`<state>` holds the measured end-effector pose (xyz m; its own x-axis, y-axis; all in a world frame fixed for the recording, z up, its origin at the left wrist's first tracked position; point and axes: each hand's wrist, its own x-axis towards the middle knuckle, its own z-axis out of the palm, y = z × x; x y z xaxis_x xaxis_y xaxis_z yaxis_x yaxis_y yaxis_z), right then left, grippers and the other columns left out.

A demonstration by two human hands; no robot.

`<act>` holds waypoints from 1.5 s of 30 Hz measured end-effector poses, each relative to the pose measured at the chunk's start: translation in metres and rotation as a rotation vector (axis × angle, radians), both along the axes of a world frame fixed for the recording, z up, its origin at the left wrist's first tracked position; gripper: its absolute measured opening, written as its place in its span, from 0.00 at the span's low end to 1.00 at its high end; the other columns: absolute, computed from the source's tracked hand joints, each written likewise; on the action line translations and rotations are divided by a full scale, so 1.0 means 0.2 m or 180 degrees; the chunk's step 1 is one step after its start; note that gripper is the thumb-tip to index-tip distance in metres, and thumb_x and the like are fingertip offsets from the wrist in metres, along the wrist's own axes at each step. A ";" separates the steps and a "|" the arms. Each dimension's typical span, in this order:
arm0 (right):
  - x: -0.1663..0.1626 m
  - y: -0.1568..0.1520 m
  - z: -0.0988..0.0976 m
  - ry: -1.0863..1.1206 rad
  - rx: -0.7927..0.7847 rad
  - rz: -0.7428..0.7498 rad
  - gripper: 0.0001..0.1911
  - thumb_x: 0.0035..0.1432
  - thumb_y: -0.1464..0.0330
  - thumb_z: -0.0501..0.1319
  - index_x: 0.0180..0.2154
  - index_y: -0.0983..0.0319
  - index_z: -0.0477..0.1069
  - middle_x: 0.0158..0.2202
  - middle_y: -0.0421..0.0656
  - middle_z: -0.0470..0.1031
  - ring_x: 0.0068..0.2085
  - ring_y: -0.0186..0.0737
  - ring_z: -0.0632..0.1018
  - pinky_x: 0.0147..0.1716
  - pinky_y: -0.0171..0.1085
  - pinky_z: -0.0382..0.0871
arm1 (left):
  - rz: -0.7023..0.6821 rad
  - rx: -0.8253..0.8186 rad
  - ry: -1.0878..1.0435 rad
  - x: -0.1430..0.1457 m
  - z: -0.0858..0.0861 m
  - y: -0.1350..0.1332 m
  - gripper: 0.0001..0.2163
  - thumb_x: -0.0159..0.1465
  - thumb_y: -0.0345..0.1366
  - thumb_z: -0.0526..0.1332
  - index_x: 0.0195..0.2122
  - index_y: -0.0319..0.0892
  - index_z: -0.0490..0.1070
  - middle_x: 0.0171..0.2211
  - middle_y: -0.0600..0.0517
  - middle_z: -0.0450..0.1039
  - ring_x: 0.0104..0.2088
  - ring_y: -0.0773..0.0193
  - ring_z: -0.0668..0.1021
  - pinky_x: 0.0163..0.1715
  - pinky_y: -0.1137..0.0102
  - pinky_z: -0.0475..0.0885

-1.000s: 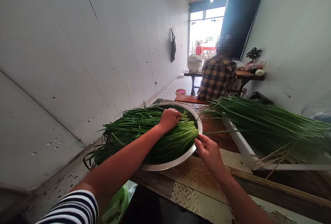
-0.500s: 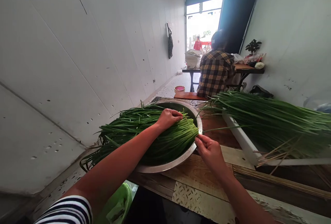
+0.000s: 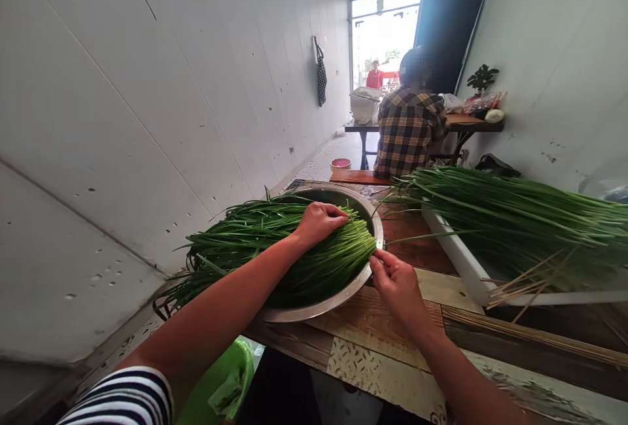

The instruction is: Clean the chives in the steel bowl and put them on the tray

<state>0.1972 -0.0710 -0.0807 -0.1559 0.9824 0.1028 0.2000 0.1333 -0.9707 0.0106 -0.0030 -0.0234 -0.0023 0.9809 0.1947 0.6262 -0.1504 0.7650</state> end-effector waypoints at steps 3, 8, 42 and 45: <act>0.00 0.00 -0.01 -0.0006 0.0002 0.0037 0.23 0.57 0.56 0.56 0.44 0.67 0.74 0.20 0.39 0.67 0.20 0.33 0.64 0.19 0.32 0.57 | 0.0070 -0.0032 0.0041 0.00 0.00 0.00 0.10 0.53 0.33 0.62 0.33 0.37 0.80 0.27 0.50 0.79 0.31 0.64 0.77 0.35 0.73 0.70; 0.01 0.00 -0.01 -0.0052 -0.0044 0.0016 0.23 0.57 0.55 0.56 0.45 0.66 0.74 0.20 0.39 0.69 0.20 0.33 0.65 0.20 0.32 0.58 | 0.0176 -0.0092 0.0015 0.00 0.00 0.01 0.10 0.52 0.33 0.62 0.33 0.36 0.80 0.27 0.50 0.79 0.30 0.64 0.77 0.33 0.73 0.69; 0.02 0.03 -0.05 0.0183 -0.0058 0.0173 0.22 0.58 0.57 0.57 0.46 0.65 0.74 0.20 0.38 0.67 0.20 0.34 0.65 0.22 0.33 0.61 | 0.0224 -0.0060 0.0010 0.01 -0.01 0.00 0.10 0.52 0.33 0.62 0.32 0.36 0.80 0.27 0.49 0.79 0.31 0.63 0.78 0.32 0.73 0.69; 0.02 0.02 -0.05 0.0175 -0.0072 0.0176 0.21 0.58 0.57 0.57 0.47 0.65 0.74 0.20 0.37 0.67 0.21 0.34 0.65 0.23 0.33 0.62 | 0.0244 -0.0084 0.0013 0.01 -0.01 0.01 0.10 0.52 0.33 0.62 0.32 0.36 0.80 0.28 0.48 0.80 0.31 0.63 0.78 0.32 0.73 0.69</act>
<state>0.2010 -0.0665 -0.0901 -0.2047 0.9746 0.0906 0.1393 0.1207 -0.9829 0.0125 -0.0019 -0.0252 -0.0769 0.9826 0.1690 0.6382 -0.0818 0.7655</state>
